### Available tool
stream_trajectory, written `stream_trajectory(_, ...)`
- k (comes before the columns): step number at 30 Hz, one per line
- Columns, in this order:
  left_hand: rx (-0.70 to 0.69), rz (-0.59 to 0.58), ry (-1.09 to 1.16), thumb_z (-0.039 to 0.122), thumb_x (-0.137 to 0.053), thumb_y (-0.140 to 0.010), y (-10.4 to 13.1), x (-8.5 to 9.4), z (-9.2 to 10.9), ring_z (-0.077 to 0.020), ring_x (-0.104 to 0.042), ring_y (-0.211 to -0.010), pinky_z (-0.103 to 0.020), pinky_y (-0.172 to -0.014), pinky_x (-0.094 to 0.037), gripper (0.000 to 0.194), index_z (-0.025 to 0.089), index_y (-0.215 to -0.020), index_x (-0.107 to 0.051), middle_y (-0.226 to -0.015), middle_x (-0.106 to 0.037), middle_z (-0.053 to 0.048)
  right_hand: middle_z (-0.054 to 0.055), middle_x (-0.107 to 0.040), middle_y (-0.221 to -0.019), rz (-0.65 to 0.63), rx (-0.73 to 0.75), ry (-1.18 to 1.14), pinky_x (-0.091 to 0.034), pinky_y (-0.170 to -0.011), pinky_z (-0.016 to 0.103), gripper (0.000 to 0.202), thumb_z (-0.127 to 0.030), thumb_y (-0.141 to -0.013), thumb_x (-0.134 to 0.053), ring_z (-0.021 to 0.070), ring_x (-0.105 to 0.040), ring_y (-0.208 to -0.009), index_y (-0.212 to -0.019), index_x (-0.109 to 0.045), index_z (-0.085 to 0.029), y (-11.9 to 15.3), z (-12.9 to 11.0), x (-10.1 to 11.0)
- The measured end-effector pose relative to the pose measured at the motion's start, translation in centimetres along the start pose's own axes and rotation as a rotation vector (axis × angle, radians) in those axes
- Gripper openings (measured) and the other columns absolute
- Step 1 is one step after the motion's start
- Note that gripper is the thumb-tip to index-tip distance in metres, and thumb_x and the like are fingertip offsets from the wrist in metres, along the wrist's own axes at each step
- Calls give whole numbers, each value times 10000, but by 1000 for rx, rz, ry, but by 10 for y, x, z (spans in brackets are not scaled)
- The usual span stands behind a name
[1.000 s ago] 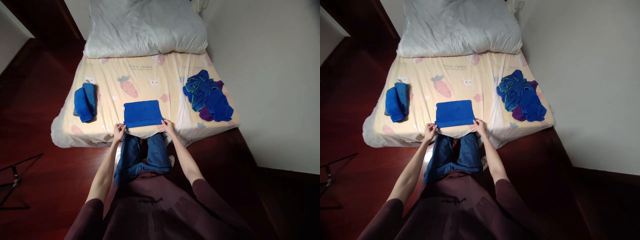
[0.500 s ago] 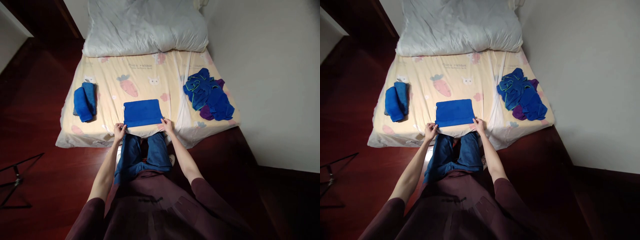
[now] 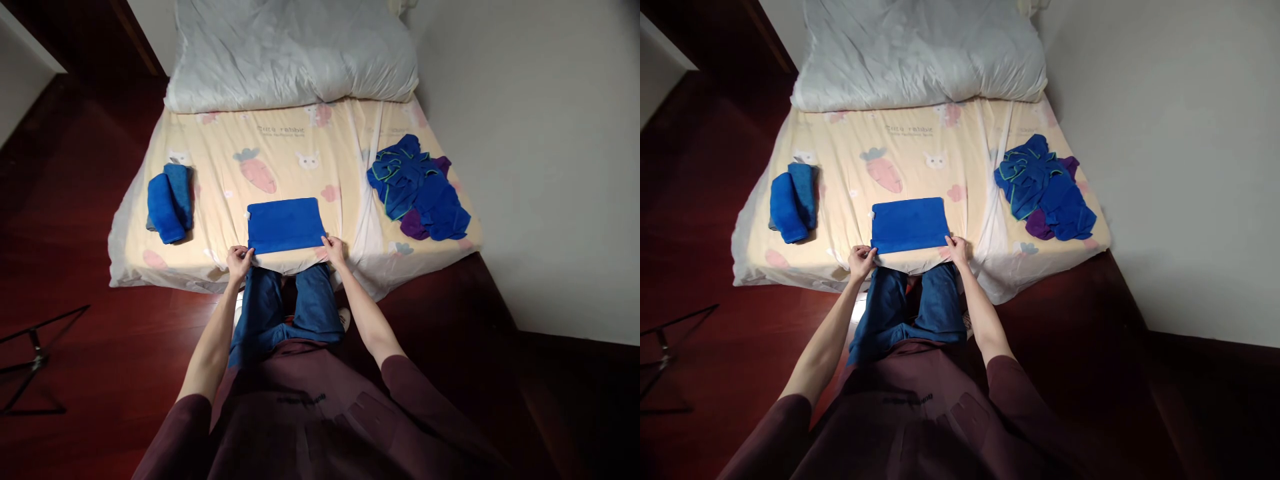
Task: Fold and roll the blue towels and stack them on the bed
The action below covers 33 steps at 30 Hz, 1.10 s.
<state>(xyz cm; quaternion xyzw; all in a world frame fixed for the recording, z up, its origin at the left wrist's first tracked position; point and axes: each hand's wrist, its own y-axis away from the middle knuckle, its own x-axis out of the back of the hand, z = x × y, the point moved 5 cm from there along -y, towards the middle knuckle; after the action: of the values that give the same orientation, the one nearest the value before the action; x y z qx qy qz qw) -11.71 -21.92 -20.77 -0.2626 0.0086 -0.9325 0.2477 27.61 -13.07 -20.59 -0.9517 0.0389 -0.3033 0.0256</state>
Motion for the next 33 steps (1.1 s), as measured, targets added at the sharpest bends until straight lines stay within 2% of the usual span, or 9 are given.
stream_trajectory(3, 22, 25, 21, 417, -765, -854, -1, -1, -4, -215, -667, -947, -350, -869, -580, 249, 203, -804, -647, -968, -641, -88, -20, -470, -556, 55, -25, -18, -333, -565, 254, 599, -769, -911, -433, 145, -415, -592, -591, -394, -265, 0, -1, 2)
stream_trajectory(10, 56, 53, 79, 371, -786, -842, 2, 1, -4, -183, -681, -915, -305, -856, -574, 243, 192, -791, -629, -964, -643, -65, -4, -518, -574, 60, -36, -10, -347, -575, 254, 595, -736, -933, -458, 144, -461, -595, -591, -428, -250, 3, -5, 4)
stream_trajectory(17, 93, 32, -60, 360, -787, -820, -1, 0, 9, -231, -677, -950, -390, -936, -570, 226, 189, -772, -648, -961, -632, -81, 21, -585, -611, 49, -108, 113, -411, -636, 265, 540, -630, -988, -482, 165, -523, -624, -608, -459, -246, -2, -8, 1)
stream_trajectory(19, 69, 41, -138, 364, -768, -830, 2, 3, 18, -268, -667, -1007, -429, -968, -565, 209, 177, -848, -676, -1010, -624, -112, 59, -655, -708, 70, -123, 158, -469, -708, 290, 480, -589, -1005, -485, 199, -583, -692, -693, -556, -232, 1, -11, 1)
stream_trajectory(22, -72, 77, -255, 373, -706, -884, 19, 8, 37, -336, -607, -1217, -491, -1090, -508, 355, 135, -1146, -683, -1204, -613, -192, 173, -728, -1082, 168, -30, 243, -512, -946, 391, 418, -528, -1035, -473, 282, -655, -1023, -1040, -686, -168, 18, -24, 5)
stream_trajectory(24, -235, -16, -332, 349, -621, -941, 36, 2, 53, -350, -533, -1362, -516, -1175, -440, 441, 136, -1327, -629, -1381, -580, -215, 211, -656, -1355, 172, 89, 326, -449, -1100, 478, 451, -480, -1059, -450, 322, -585, -1267, -1287, -656, -149, 37, -36, 5)
stream_trajectory(28, -486, -335, -452, 263, -492, -988, 70, -30, 79, -331, -351, -1564, -541, -1278, -315, 541, 177, -1521, -531, -1636, -453, -155, 134, -461, -1646, -68, 338, 448, -308, -1254, 524, 495, -397, -1089, -413, 308, -398, -1524, -1528, -547, -210, 73, -57, -14)
stream_trajectory(30, -516, -390, -507, 260, -458, -1000, 77, -45, 88, -334, -254, -1613, -556, -1307, -252, 587, 153, -1577, -479, -1692, -379, -144, 107, -393, -1699, -149, 410, 480, -236, -1307, 508, 521, -386, -1096, -400, 284, -313, -1589, -1575, -507, -212, 80, -67, -24)
stream_trajectory(33, -495, -403, -584, 273, -428, -1009, 72, -58, 93, -354, -153, -1637, -574, -1319, -200, 628, 97, -1612, -427, -1728, -297, -154, 89, -337, -1729, -190, 437, 512, -157, -1342, 512, 548, -368, -1099, -381, 271, -231, -1632, -1615, -458, -200, 76, -74, -35)
